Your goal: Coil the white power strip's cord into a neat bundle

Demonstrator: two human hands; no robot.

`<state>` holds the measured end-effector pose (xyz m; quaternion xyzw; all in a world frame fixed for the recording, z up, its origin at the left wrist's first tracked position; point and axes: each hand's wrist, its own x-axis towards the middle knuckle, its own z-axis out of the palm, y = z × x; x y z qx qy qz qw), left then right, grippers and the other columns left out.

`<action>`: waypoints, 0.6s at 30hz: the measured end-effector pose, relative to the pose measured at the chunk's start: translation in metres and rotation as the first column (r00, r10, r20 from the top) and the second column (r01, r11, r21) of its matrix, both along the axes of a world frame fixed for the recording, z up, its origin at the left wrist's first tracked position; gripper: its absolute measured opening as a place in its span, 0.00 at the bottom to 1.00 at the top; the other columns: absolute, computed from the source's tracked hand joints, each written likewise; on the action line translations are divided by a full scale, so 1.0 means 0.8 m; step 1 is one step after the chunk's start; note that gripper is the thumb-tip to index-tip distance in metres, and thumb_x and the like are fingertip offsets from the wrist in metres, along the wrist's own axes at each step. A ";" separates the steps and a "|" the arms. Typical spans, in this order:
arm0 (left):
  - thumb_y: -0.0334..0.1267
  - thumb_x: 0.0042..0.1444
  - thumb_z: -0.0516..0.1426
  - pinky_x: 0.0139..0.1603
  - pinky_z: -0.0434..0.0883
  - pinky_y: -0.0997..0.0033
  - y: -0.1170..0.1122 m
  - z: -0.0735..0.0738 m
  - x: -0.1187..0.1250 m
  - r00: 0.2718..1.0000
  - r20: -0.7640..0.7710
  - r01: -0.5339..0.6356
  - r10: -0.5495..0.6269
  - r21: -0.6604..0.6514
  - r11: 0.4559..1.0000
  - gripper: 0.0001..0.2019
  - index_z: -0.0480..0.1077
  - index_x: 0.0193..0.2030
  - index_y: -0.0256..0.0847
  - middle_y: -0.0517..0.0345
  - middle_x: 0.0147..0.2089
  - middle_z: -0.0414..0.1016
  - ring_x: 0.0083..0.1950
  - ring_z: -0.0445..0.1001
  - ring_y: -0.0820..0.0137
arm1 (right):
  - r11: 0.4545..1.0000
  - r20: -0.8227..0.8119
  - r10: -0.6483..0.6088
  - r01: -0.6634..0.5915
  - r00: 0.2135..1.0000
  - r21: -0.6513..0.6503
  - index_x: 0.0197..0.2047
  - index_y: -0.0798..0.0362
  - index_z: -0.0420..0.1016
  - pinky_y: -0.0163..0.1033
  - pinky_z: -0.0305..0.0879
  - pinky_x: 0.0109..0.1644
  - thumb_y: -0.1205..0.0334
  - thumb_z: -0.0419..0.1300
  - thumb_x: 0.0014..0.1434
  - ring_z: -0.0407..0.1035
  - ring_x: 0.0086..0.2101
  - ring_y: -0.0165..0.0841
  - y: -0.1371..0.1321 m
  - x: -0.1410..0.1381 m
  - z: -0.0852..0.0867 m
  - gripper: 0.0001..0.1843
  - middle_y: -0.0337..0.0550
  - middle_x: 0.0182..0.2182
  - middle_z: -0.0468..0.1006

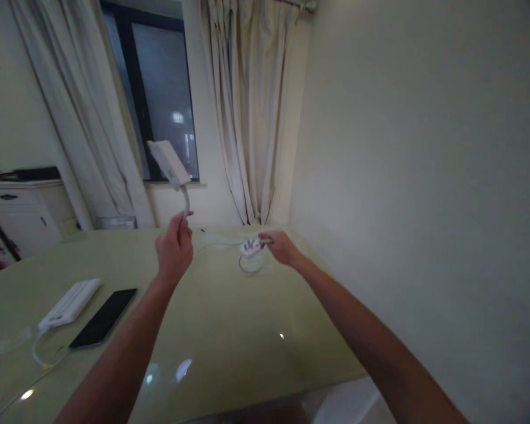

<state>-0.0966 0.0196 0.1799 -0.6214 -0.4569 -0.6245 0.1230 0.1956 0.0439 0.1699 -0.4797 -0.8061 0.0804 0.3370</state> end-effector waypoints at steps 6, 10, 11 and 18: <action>0.42 0.71 0.47 0.30 0.62 0.76 0.004 -0.060 0.042 0.996 0.015 0.088 -0.087 -0.145 0.985 0.18 0.74 0.55 0.38 0.65 0.23 0.68 0.23 0.67 0.75 | 0.931 -0.310 -0.128 0.006 0.942 -0.365 0.30 0.55 0.80 0.33 0.55 0.31 0.62 0.56 0.64 0.66 0.26 0.30 -0.019 -0.085 -0.180 0.15 0.38 0.22 0.73; 0.43 0.71 0.46 0.28 0.62 0.76 -0.002 -0.123 0.068 0.987 0.001 0.154 -0.158 -0.230 0.961 0.19 0.74 0.54 0.39 0.63 0.23 0.70 0.22 0.68 0.73 | 0.879 -0.560 -0.244 -0.064 0.792 -0.473 0.34 0.55 0.76 0.33 0.54 0.28 0.53 0.60 0.62 0.60 0.22 0.27 -0.011 -0.094 -0.234 0.14 0.33 0.20 0.66; 0.43 0.70 0.46 0.28 0.63 0.75 -0.003 -0.142 0.075 0.982 -0.031 0.174 -0.188 -0.255 0.951 0.19 0.74 0.54 0.40 0.62 0.24 0.72 0.23 0.69 0.72 | 0.878 -0.620 -0.219 -0.126 0.753 -0.463 0.36 0.55 0.75 0.33 0.54 0.28 0.51 0.62 0.60 0.59 0.21 0.27 -0.010 -0.091 -0.240 0.14 0.32 0.20 0.66; 0.40 0.70 0.47 0.36 0.71 0.75 -0.001 -0.246 0.111 0.871 -0.222 0.334 -0.437 -0.384 0.861 0.16 0.76 0.48 0.44 0.53 0.36 0.83 0.34 0.80 0.69 | 0.774 -0.897 -0.019 -0.561 0.443 -0.293 0.57 0.48 0.74 0.32 0.57 0.28 0.56 0.69 0.50 0.61 0.26 0.26 -0.017 -0.060 -0.232 0.30 0.37 0.35 0.71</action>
